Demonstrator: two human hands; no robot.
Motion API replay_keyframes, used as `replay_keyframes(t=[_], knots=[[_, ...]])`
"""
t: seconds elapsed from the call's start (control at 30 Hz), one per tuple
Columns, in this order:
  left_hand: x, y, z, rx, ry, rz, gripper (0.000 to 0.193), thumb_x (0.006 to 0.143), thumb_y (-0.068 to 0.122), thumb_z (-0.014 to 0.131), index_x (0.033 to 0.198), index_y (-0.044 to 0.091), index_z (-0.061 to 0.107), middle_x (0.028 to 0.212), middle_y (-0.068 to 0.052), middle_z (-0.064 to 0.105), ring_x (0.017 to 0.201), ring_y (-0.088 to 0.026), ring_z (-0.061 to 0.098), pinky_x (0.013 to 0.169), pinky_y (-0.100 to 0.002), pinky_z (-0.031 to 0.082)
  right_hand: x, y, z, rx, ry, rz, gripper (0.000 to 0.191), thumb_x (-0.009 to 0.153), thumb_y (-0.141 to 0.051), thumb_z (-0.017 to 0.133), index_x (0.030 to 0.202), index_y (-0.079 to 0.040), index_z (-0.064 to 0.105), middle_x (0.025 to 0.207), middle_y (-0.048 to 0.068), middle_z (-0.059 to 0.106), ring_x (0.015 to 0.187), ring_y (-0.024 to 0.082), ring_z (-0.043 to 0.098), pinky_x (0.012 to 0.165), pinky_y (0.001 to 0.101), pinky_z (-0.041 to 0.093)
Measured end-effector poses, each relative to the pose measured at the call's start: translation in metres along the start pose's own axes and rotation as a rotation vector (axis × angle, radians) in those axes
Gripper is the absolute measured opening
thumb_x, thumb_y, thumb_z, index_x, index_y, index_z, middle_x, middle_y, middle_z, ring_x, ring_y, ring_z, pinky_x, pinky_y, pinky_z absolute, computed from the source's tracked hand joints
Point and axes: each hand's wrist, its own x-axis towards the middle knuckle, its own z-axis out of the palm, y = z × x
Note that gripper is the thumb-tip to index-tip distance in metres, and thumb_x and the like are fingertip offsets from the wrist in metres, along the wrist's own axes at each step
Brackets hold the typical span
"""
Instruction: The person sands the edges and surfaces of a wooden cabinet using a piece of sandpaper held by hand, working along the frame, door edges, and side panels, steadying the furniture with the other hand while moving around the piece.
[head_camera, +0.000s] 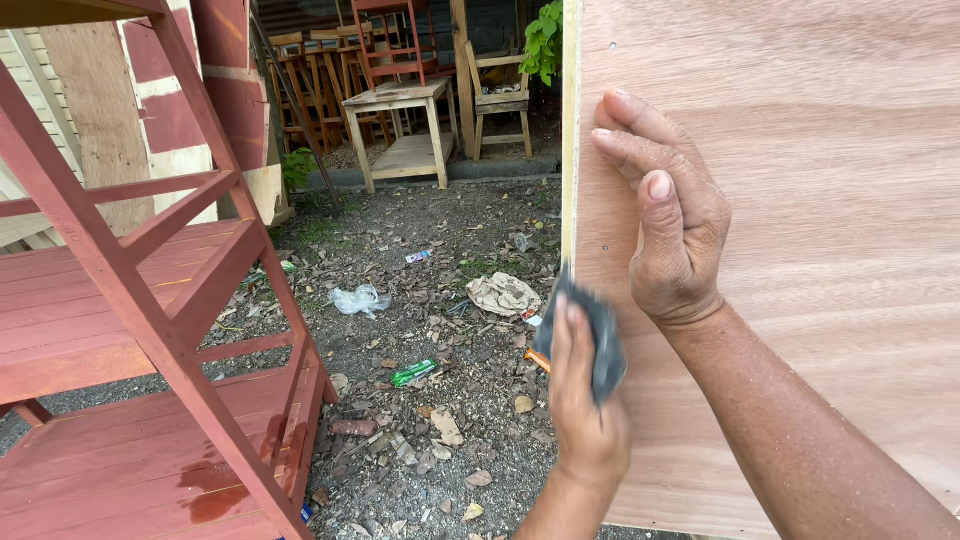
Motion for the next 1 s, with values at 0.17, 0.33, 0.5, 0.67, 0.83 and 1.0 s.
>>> replay_keyframes(t=[0.17,0.33,0.5,0.67,0.83,1.0], knots=[[0.021,-0.007,0.010,0.003,0.023,0.026,0.061,0.098,-0.007,0.038,0.158,0.001,0.038,0.166,-0.028,0.036,0.156,-0.041,0.037,0.129,-0.046,0.032,0.005,-0.001,-0.005,0.085,-0.012,0.049,0.045,0.122,-0.034,0.039,0.134,0.003,0.061,0.153,0.021,0.052,0.145,0.027,0.054,0.125,0.0390,0.050],[-0.008,0.014,-0.011,-0.177,0.006,-0.167,0.059,0.097,-0.009,0.034,0.154,0.000,0.043,0.164,-0.026,0.038,0.154,-0.039,0.038,0.126,-0.045,0.032,0.013,-0.002,-0.016,0.297,-0.043,0.167,0.045,0.119,-0.030,0.038,0.136,0.006,0.059,0.153,0.024,0.052,0.144,0.030,0.055,0.124,0.0415,0.050],[0.060,-0.010,0.006,-0.188,0.046,0.041,0.046,0.106,-0.003,0.044,0.152,-0.003,0.048,0.161,-0.021,0.049,0.155,-0.036,0.042,0.130,-0.044,0.029,0.015,-0.004,-0.016,0.299,-0.053,0.190,0.045,0.118,-0.029,0.037,0.134,0.007,0.059,0.155,0.026,0.052,0.145,0.032,0.056,0.125,0.0433,0.050],[0.043,0.000,-0.004,-0.151,0.092,-0.009,0.042,0.108,0.008,0.042,0.147,-0.003,0.053,0.154,-0.019,0.056,0.151,-0.034,0.048,0.128,-0.044,0.032,0.024,-0.004,-0.021,0.336,-0.022,0.269,0.045,0.116,-0.030,0.037,0.130,0.006,0.060,0.149,0.027,0.055,0.138,0.033,0.060,0.118,0.0441,0.055],[0.031,0.019,-0.011,-0.206,0.087,-0.177,0.044,0.107,0.012,0.041,0.146,-0.004,0.052,0.152,-0.020,0.057,0.148,-0.033,0.049,0.124,-0.044,0.033,0.026,-0.003,-0.021,0.357,0.001,0.307,0.045,0.115,-0.032,0.038,0.127,0.005,0.060,0.145,0.028,0.058,0.134,0.033,0.062,0.116,0.0449,0.056],[0.081,0.001,0.006,-0.278,0.093,-0.073,0.042,0.109,0.009,0.043,0.146,-0.006,0.052,0.150,-0.021,0.058,0.146,-0.034,0.051,0.125,-0.043,0.036,0.028,-0.004,-0.020,0.353,0.014,0.306,0.046,0.115,-0.033,0.039,0.126,0.005,0.061,0.143,0.028,0.060,0.130,0.032,0.066,0.111,0.0440,0.060]])
